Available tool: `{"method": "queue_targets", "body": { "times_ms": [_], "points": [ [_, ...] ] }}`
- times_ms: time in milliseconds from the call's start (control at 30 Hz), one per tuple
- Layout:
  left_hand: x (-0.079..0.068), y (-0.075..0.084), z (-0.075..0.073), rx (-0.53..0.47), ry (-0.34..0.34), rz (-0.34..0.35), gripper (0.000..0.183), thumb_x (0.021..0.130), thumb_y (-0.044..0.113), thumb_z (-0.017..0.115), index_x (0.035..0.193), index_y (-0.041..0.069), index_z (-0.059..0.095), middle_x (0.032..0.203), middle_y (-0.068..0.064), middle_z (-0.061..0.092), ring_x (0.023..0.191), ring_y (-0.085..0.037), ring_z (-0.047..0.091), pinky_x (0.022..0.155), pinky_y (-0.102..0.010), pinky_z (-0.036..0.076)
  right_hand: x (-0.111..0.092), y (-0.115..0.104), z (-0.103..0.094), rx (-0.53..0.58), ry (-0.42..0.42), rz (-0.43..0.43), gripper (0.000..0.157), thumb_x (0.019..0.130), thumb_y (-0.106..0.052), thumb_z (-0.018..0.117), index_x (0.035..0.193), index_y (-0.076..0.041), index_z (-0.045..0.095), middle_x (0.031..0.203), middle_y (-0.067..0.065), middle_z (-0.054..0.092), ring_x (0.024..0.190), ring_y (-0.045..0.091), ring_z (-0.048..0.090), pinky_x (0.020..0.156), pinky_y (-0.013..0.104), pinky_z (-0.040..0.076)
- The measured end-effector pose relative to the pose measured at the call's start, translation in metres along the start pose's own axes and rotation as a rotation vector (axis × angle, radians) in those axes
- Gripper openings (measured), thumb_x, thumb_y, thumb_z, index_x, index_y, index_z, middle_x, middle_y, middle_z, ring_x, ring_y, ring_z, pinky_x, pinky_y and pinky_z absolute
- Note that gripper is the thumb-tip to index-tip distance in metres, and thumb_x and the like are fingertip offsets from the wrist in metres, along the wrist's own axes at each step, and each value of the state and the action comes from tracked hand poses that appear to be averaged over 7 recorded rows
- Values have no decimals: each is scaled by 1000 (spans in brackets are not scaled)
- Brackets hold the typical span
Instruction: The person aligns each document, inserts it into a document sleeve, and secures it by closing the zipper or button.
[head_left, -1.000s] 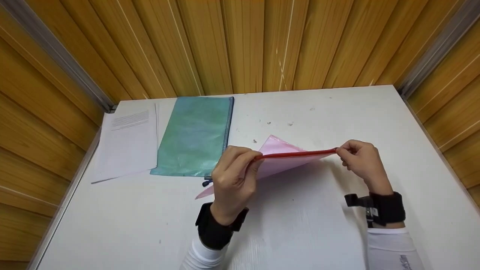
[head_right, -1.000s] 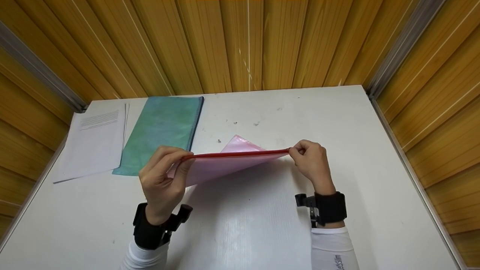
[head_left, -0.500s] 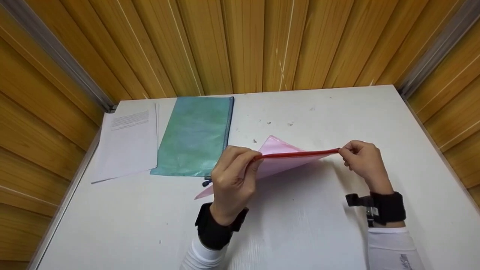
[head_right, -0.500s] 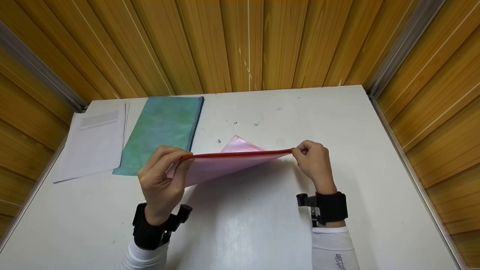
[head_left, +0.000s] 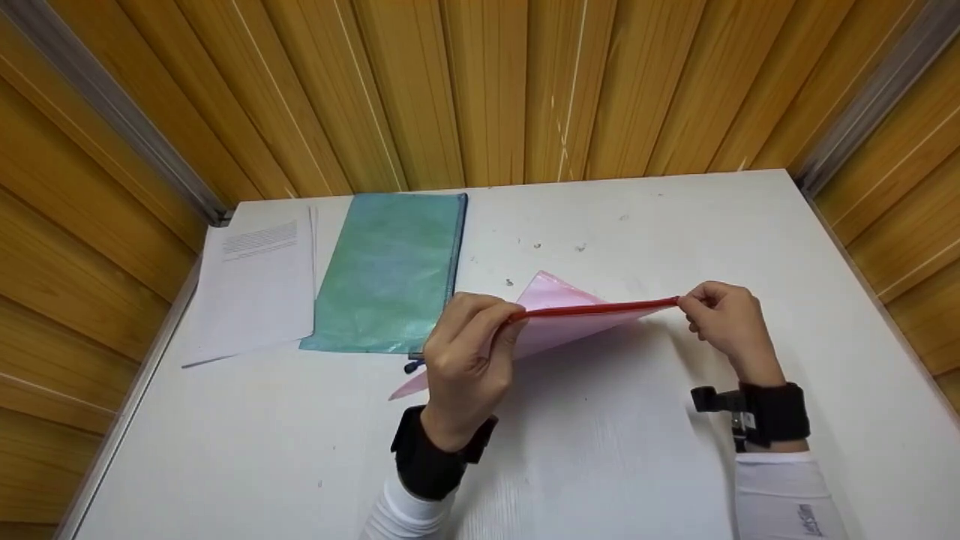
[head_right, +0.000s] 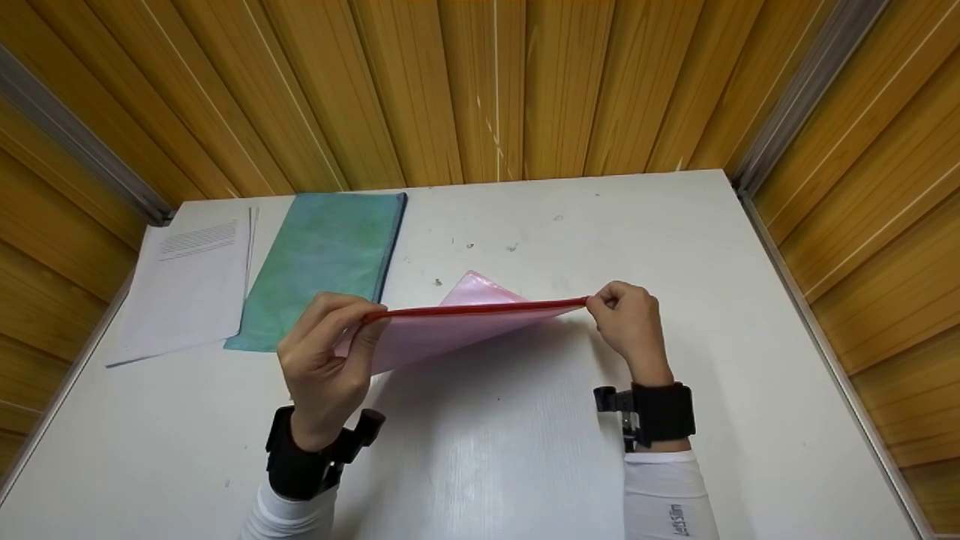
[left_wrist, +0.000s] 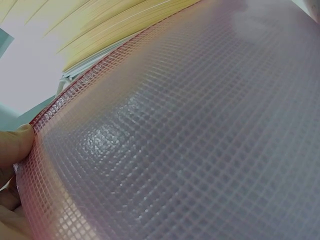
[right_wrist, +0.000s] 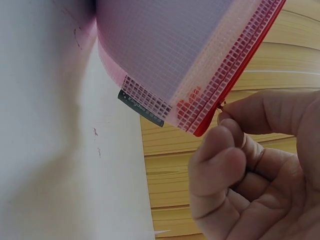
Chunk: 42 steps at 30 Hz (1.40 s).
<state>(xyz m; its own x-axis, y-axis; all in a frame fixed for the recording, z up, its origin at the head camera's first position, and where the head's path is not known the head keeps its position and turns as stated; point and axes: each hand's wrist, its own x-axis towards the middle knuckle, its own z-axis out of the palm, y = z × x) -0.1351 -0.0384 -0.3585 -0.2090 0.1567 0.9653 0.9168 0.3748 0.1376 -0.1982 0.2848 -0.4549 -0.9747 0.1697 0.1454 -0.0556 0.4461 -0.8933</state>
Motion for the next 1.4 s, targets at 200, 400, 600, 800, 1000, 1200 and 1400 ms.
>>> {"method": "queue_targets", "body": {
  "times_ms": [200,400,600,800,1000,1200,1400],
  "points": [
    [1,0,-1,-17,12,-15,14,79,-5,75,91,0,71,83,-9,63,79,-19,60,69,-24,52,-1,-1,-1,-9,17,-27,12,90,-9,61,82,0,63,63,7,59,53,9,53,48,22,44],
    [1,0,-1,-4,8,3,14,79,-4,76,91,0,71,82,-9,62,79,-19,59,69,-24,52,0,2,-1,5,3,-26,15,92,-11,62,84,1,63,64,8,58,54,8,52,50,22,46],
    [1,0,0,-2,5,17,14,79,-4,76,92,-1,71,82,-9,62,77,-20,59,68,-24,52,1,5,-2,20,11,-14,15,91,-10,62,84,3,63,63,6,58,53,8,52,49,21,46],
    [1,0,0,-3,2,13,14,79,-4,76,92,0,71,83,-9,62,78,-19,59,68,-24,51,2,4,-3,20,15,-11,12,90,-8,60,83,2,62,63,6,58,52,8,53,49,21,46],
    [0,0,0,-9,13,14,14,79,-5,75,91,-1,71,82,-9,62,78,-19,59,68,-24,51,1,4,-6,14,19,-17,12,90,-9,61,84,0,64,63,5,58,52,7,53,48,21,44],
    [0,0,0,-3,4,31,14,79,-3,75,92,0,71,82,-8,61,78,-19,59,69,-24,51,3,10,-6,-1,20,0,15,91,-11,62,87,4,63,65,6,58,53,8,53,49,21,45],
    [0,1,0,-6,-3,23,15,79,-4,76,93,-1,71,82,-9,62,78,-19,59,69,-24,52,4,14,-7,1,17,24,19,92,-12,62,91,8,61,66,7,59,54,8,53,51,22,47]
  ]
}}
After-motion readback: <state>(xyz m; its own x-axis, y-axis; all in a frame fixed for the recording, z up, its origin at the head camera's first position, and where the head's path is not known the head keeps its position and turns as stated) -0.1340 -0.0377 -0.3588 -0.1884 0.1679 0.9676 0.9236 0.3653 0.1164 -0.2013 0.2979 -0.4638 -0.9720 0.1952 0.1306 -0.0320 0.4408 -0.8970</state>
